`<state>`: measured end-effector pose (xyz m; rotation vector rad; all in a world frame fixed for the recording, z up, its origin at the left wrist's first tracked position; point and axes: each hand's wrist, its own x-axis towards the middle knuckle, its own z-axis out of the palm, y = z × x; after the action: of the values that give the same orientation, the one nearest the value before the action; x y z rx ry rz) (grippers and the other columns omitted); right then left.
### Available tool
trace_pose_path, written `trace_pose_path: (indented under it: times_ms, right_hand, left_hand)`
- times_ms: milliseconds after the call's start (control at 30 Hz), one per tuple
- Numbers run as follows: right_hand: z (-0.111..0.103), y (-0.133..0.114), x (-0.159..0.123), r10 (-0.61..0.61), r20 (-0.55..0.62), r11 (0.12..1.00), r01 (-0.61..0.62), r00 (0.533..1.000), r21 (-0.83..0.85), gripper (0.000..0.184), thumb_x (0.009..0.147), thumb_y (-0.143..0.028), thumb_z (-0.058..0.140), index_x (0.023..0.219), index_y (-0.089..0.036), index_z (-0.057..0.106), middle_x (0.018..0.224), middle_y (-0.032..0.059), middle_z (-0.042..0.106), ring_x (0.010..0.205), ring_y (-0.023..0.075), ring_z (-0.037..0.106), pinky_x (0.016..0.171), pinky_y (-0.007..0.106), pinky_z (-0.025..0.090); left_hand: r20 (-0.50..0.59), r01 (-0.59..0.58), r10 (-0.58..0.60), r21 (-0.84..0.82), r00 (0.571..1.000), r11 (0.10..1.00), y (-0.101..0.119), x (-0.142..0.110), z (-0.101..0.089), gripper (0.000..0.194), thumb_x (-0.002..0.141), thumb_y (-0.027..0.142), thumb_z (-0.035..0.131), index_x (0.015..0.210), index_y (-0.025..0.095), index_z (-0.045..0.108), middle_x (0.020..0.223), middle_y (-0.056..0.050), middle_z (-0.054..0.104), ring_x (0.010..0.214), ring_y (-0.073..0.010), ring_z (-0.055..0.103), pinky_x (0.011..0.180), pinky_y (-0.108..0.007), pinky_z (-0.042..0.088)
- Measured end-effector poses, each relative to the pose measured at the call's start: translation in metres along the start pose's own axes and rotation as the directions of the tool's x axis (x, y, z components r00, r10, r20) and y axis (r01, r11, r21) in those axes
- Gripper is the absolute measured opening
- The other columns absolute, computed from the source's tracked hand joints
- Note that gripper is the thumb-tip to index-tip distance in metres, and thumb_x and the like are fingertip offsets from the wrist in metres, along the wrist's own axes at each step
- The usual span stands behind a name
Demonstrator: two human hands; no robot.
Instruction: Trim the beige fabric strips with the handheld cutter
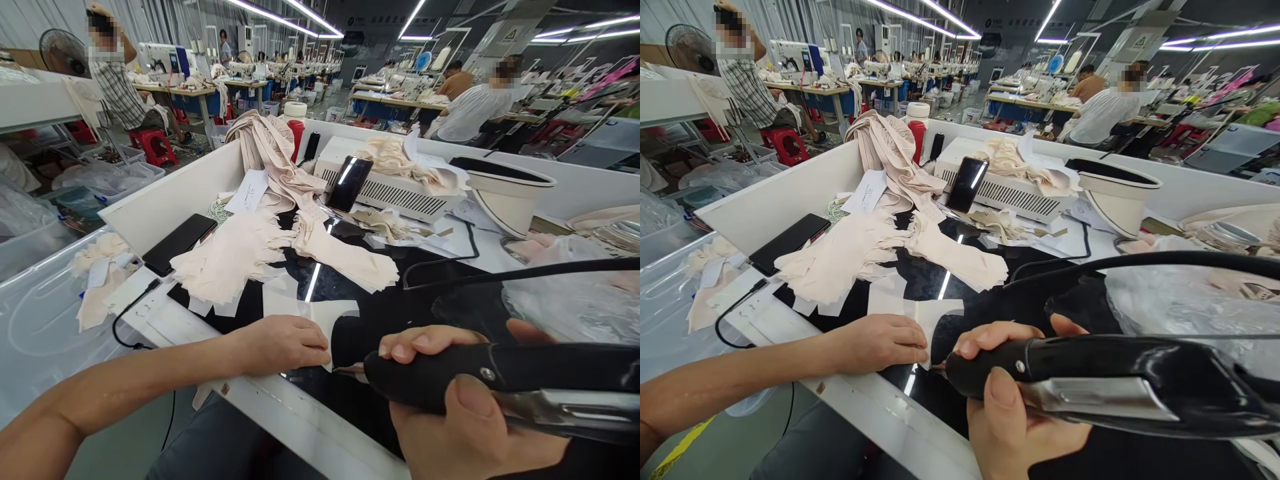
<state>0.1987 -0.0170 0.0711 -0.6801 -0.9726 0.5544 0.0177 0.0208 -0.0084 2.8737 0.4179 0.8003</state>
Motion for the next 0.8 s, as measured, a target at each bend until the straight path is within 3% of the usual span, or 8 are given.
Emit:
trace_pose_path:
  times_ms: [567,800]
  right_hand:
    - [0.0018,0.0022,-0.0018,0.004,0.008,0.999,-0.004,1.0,-0.045,0.045,0.082,-0.026,0.086,0.122,-0.027,0.064,0.072,-0.0058,0.072,0.052,0.0182,0.061,0.047,0.033,0.057]
    - [0.0007,0.0039,-0.0025,-0.008,0.005,1.0,0.008,1.0,-0.03,0.045,0.082,-0.029,0.084,0.123,-0.028,0.064,0.073,-0.0062,0.069,0.052,0.0182,0.062,0.046,0.032,0.054]
  left_hand:
    - [0.06,0.032,-0.033,0.014,0.998,0.999,0.0019,0.0009,-0.0007,0.025,0.111,0.007,0.052,0.112,0.015,0.076,0.111,-0.007,0.078,0.107,-0.0185,0.072,0.101,-0.027,0.058]
    - [0.025,0.017,-0.017,0.013,1.0,1.0,0.0015,-0.0003,0.0017,0.021,0.11,0.006,0.056,0.111,0.013,0.075,0.108,-0.007,0.078,0.105,-0.0186,0.072,0.098,-0.028,0.059]
